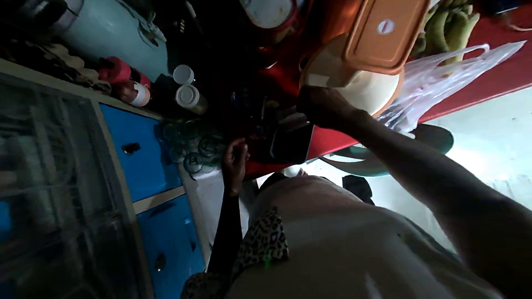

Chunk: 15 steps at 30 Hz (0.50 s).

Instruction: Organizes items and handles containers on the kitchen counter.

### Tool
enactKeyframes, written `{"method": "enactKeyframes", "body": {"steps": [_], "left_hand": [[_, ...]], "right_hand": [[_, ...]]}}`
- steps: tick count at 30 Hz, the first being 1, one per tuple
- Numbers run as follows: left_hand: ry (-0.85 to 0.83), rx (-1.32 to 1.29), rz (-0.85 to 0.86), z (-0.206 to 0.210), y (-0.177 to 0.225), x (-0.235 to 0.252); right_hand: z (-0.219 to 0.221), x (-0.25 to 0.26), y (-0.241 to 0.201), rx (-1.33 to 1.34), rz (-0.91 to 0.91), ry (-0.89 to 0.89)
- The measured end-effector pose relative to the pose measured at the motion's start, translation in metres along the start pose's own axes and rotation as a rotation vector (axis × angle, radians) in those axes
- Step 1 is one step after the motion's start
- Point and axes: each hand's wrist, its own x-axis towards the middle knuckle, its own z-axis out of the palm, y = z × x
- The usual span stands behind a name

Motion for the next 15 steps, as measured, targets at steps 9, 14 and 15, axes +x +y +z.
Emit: {"method": "enactKeyframes", "body": {"steps": [9, 14, 15], "left_hand": [[-0.031, -0.130, -0.171, 0.013, 0.007, -0.005], [-0.105, -0.289, -0.294, 0.032, 0.002, 0.001], [-0.140, -0.351, -0.369, 0.036, 0.002, 0.004]], "right_hand": [[-0.043, 0.001, 0.005, 0.176, -0.162, -0.045], [-0.071, -0.001, 0.003, 0.195, -0.282, -0.051], [-0.076, -0.002, 0.002, 0.204, -0.309, -0.046]]}}
